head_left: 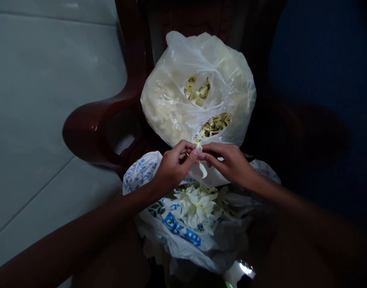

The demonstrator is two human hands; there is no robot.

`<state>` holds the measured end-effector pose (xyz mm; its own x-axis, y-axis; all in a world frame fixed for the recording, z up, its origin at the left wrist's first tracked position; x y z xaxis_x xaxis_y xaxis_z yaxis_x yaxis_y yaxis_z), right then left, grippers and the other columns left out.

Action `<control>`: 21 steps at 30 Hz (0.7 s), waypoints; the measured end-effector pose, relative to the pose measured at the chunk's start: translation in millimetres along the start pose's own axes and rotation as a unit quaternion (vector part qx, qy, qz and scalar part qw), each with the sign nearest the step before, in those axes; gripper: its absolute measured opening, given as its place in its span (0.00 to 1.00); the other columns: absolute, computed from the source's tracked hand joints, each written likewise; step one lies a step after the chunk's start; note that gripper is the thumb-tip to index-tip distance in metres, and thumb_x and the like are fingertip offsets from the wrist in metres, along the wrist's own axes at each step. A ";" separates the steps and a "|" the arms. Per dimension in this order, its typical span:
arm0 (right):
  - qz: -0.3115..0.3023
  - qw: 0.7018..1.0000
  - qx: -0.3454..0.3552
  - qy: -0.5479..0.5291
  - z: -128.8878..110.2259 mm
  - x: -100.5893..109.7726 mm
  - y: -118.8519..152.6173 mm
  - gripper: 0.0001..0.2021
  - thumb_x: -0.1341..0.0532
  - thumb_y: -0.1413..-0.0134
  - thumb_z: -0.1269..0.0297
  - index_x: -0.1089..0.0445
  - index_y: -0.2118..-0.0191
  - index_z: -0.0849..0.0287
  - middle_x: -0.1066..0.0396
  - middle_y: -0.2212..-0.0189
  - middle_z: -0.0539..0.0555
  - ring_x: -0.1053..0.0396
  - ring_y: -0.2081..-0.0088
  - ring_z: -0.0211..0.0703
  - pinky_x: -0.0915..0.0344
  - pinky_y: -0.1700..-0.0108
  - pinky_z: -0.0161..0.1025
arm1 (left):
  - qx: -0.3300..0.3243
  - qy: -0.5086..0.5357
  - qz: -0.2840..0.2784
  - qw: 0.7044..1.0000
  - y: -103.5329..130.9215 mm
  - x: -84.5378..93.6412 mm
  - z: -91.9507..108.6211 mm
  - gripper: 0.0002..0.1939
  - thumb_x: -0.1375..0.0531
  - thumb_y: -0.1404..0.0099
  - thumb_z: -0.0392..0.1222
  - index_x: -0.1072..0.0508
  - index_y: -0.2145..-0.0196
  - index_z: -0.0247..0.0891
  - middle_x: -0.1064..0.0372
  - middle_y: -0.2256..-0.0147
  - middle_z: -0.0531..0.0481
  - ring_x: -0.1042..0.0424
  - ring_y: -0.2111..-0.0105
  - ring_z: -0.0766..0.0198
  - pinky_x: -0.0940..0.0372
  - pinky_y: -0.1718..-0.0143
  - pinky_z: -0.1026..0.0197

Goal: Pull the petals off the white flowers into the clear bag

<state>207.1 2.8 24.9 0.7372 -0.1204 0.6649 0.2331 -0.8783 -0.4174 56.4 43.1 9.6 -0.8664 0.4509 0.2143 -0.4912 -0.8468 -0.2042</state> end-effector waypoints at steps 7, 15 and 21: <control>0.048 0.999 0.006 0.009 -2.2 3.8 2.2 0.11 0.44 0.42 0.60 0.29 0.60 0.59 0.27 0.66 0.53 0.31 0.66 0.38 0.39 0.63 0.34 | -0.019 0.024 -0.005 1.000 -2.4 -0.7 0.0 0.12 0.42 0.39 0.49 0.36 0.64 0.39 0.34 0.74 0.55 0.38 0.82 0.74 0.43 0.84 0.71; 0.051 0.999 0.001 0.007 -3.6 4.6 2.1 0.12 0.43 0.43 0.58 0.28 0.61 0.59 0.26 0.67 0.53 0.31 0.66 0.38 0.39 0.64 0.34 | -0.043 0.023 -0.003 0.999 -1.3 0.1 0.5 0.10 0.44 0.37 0.48 0.35 0.64 0.39 0.33 0.75 0.54 0.39 0.83 0.73 0.43 0.81 0.69; 0.025 1.000 -0.004 0.005 -5.2 4.5 1.8 0.13 0.46 0.41 0.56 0.29 0.62 0.59 0.28 0.68 0.52 0.32 0.68 0.37 0.40 0.66 0.33 | -0.043 0.024 -0.002 0.999 -1.9 0.2 -1.0 0.10 0.44 0.37 0.48 0.34 0.64 0.38 0.34 0.76 0.55 0.39 0.83 0.74 0.43 0.81 0.69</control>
<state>207.5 -1.7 30.3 0.7419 -0.1680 0.6491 0.1919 -0.8744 -0.4457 57.1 45.0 9.1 -0.8668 0.4688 0.1702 -0.4987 -0.8189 -0.2842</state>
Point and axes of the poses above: each hand's wrist, its own y-axis away from the middle knuckle, its own x-axis out of the back of the hand, z = x × y, the point moved 3 cm from there along -y, towards the middle knuckle
